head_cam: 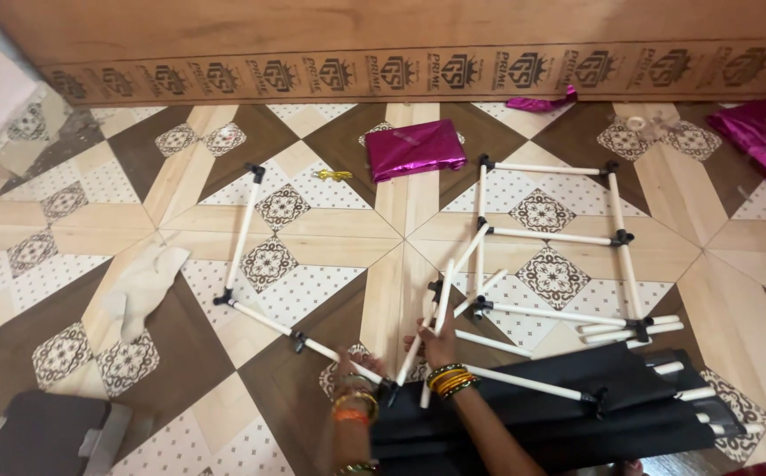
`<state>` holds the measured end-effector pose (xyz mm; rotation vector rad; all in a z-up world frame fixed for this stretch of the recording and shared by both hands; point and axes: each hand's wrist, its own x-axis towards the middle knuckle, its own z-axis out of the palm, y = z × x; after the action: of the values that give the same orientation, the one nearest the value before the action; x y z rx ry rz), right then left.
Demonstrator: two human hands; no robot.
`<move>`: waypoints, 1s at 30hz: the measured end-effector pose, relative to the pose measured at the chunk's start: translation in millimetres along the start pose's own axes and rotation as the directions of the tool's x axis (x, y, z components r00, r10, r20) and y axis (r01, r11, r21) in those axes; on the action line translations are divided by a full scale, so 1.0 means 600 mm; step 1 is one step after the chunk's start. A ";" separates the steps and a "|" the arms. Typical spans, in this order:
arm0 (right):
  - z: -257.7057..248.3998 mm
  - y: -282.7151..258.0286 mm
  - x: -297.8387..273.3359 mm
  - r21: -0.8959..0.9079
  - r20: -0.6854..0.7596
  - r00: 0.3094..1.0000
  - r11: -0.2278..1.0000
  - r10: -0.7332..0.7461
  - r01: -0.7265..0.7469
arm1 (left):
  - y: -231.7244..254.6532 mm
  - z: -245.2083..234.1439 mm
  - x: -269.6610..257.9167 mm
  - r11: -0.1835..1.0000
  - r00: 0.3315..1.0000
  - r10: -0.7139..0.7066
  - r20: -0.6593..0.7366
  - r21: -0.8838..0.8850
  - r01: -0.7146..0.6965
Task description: The person assembles a white plastic frame by connecting rods with black corner joints on a tiled floor. They insert rods into joints and adjust the structure to form a rectangular base.
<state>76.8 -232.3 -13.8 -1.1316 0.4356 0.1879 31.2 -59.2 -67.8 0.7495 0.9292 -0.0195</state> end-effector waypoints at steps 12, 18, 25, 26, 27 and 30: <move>0.053 0.030 -0.077 0.316 0.103 0.970 0.918 0.219 -0.240 | 0.021 -0.001 -0.025 0.821 0.940 0.080 0.331 -0.556 0.126; 0.024 0.009 -0.076 0.243 0.191 0.966 0.945 0.173 -0.218 | 0.021 0.050 -0.081 0.934 1.000 0.013 -0.004 -0.357 -0.013; 0.013 -0.004 -0.063 0.162 0.163 0.971 0.966 0.177 -0.203 | 0.029 0.107 -0.138 0.892 0.949 -0.106 -0.297 -0.451 -0.042; 0.012 -0.008 -0.061 0.183 0.106 0.977 0.962 0.184 -0.201 | 0.022 0.107 -0.137 0.892 0.978 0.000 -0.208 -0.442 -0.094; 0.013 -0.010 -0.062 0.204 0.049 0.980 0.959 0.193 -0.199 | 0.014 0.104 -0.134 0.887 0.987 0.108 -0.118 -0.437 -0.149; 0.020 -0.021 -0.071 0.230 0.081 0.980 0.953 0.181 -0.195 | 0.012 0.086 -0.113 0.885 0.971 0.211 0.112 -0.443 -0.141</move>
<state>46.0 -223.6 18.9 -0.8476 0.4997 0.3273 28.7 -104.1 4.7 0.4066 0.6760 0.2790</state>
